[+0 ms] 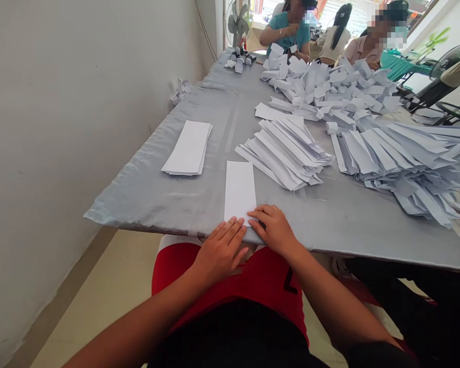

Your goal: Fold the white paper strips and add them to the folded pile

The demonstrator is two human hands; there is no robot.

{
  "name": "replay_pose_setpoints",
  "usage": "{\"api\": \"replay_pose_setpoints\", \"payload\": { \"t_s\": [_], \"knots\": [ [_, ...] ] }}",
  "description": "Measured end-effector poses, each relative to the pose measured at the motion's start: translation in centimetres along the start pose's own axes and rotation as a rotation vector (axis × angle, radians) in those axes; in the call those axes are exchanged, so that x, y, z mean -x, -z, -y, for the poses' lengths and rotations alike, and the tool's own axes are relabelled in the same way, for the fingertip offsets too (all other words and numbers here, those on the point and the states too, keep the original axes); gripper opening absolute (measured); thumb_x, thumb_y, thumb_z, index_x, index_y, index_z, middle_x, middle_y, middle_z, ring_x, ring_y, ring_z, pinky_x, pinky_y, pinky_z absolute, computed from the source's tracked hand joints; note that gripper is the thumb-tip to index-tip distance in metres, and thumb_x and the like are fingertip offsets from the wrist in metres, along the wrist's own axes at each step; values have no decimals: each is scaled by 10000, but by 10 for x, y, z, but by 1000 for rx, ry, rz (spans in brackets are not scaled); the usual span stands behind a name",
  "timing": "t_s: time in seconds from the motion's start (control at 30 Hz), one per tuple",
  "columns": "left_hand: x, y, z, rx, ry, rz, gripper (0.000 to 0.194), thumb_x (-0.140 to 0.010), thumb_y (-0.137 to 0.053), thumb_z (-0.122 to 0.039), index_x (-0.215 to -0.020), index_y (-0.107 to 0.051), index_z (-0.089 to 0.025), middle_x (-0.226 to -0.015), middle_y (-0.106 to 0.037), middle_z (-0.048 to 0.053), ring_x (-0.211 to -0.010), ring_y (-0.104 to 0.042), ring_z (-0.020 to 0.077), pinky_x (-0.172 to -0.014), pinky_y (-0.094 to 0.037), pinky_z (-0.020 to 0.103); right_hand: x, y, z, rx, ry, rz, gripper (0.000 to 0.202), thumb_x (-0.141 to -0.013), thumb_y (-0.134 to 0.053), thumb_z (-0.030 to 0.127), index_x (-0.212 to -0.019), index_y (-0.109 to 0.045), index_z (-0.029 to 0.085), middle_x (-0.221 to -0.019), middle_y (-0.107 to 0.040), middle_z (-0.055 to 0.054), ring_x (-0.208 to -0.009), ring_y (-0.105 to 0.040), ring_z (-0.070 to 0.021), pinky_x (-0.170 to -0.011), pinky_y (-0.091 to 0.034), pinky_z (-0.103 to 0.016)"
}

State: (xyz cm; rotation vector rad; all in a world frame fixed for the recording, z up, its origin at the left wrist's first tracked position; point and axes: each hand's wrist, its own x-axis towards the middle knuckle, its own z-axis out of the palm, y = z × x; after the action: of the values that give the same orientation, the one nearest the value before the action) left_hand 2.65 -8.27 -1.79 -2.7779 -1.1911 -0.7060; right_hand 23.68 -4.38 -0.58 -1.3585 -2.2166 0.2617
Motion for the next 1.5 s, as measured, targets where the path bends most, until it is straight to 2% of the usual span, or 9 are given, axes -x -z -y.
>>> {"api": "replay_pose_setpoints", "payload": {
  "t_s": [0.17, 0.37, 0.47, 0.6, 0.83, 1.0, 1.2, 1.33, 1.5],
  "knots": [
    [0, 0, 0, 39, 26, 13, 449, -1000, -484, -306, -1409, -556, -138, -1454, -575, 153, -1391, -508, 290, -1132, -457, 461, 0, -1, 0, 17, -5, 5, 246, -994, -565, 320, -1151, -743, 258, -1026, -706, -79, -937, -618, -222, -812, -484, -381],
    [-1, 0, -2, -14, 16, 3, 424, -998, -485, -294, -1361, -586, -102, -1428, -598, 162, -1367, -534, 293, -1107, -476, 444, -1, -1, -1, 24, -1, 6, 235, -987, -574, 306, -1140, -745, 254, -1025, -708, -76, -923, -617, -221, -817, -480, -377],
    [-1, -1, -2, -2, 33, -3, 428, -1003, -471, -288, -1386, -571, -127, -1424, -606, 147, -1372, -530, 283, -1119, -462, 444, 1, 2, 5, 38, 16, -25, 241, -994, -556, 304, -1129, -746, 244, -1026, -711, -79, -914, -617, -216, -820, -481, -378],
    [-1, -1, -3, -7, 33, -14, 434, -999, -456, -262, -1397, -559, -121, -1422, -609, 141, -1361, -541, 278, -1116, -465, 437, 9, 8, 19, 110, 111, -78, 238, -994, -538, 294, -1043, -769, 259, -1066, -731, -71, -966, -623, -218, -846, -460, -378],
    [-3, -3, -5, -5, 74, 6, 444, -986, -456, -238, -1399, -563, -116, -1445, -585, 144, -1380, -518, 295, -1122, -458, 460, 22, 8, 25, 173, 136, -53, 250, -984, -550, 262, -1140, -746, 267, -1155, -754, -38, -1051, -628, -231, -891, -442, -403],
    [-15, 2, 15, 54, 94, 92, 540, -966, -507, -354, -1457, -508, -128, -1482, -545, 167, -1417, -471, 319, -1142, -430, 499, 7, 6, 21, 184, 94, 40, 325, -967, -590, 316, -1269, -695, 257, -1313, -690, -70, -1178, -588, -276, -956, -450, -450],
    [-33, 10, 40, 43, 102, 208, 683, -941, -534, -576, -1456, -504, -129, -1486, -542, 168, -1428, -454, 331, -1150, -410, 494, -17, -2, 20, 205, 94, 83, 359, -968, -592, 366, -1284, -688, 224, -1344, -677, -69, -1192, -588, -294, -961, -456, -472],
    [-32, 10, 42, 35, 125, 190, 639, -958, -507, -568, -1436, -534, -144, -1489, -540, 156, -1426, -457, 328, -1143, -417, 494, -17, -4, 17, 226, 68, 73, 340, -997, -538, 342, -1288, -688, 251, -1349, -674, -60, -1218, -583, -303, -956, -441, -482],
    [-17, 13, 50, 16, 217, 114, 531, -990, -466, -505, -1378, -604, -170, -1450, -575, 158, -1380, -515, 333, -1118, -440, 524, -7, 3, 8, 247, 38, 55, 323, -1016, -498, 303, -1272, -695, 283, -1335, -684, -42, -1266, -573, -301, -957, -423, -471]
  ]
}}
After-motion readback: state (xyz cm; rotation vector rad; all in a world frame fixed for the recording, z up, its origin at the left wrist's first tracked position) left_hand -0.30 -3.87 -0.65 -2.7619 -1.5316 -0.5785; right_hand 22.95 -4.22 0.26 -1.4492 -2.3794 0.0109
